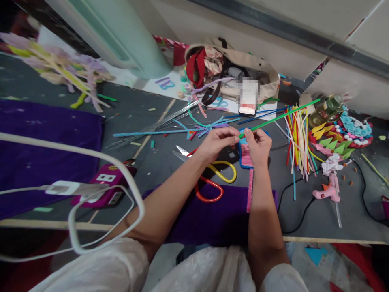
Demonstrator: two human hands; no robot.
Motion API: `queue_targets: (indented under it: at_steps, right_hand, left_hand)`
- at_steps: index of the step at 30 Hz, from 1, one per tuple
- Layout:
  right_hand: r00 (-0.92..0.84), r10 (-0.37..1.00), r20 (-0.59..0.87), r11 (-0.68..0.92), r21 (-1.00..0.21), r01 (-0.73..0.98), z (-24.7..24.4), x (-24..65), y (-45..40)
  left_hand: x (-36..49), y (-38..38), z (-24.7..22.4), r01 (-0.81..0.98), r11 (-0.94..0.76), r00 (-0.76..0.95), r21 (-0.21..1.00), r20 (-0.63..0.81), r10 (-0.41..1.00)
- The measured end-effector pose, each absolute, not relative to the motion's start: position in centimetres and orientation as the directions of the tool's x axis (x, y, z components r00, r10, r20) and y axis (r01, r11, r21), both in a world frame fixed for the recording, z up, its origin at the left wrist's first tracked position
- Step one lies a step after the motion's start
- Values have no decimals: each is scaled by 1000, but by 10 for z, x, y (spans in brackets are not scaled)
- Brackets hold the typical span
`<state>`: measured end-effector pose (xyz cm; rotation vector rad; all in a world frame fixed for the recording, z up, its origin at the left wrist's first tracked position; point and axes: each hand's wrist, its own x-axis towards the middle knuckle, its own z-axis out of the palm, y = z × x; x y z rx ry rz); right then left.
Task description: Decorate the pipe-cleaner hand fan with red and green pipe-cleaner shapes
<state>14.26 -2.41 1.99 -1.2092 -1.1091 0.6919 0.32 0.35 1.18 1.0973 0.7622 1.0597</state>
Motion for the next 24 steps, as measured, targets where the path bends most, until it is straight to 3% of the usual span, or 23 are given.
queue_targets:
  at_steps: [7, 13, 19, 24]
  right_hand:
    - [346, 901, 262, 237, -965, 113, 21, 142, -24]
    - [366, 911, 189, 242, -965, -104, 22, 135, -24]
    - [448, 892, 60, 199, -942, -270, 18, 125, -21]
    - [498, 866, 41, 188, -950, -248, 10, 116, -18]
  left_hand:
    - [2, 4, 11, -299, 227, 419, 927, -86, 904]
    - [1, 5, 7, -386, 434, 535, 814, -186, 824]
    - [9, 0, 11, -553, 617, 559, 560, -300, 773]
    - [19, -5, 16, -686, 638, 518, 350, -382, 766]
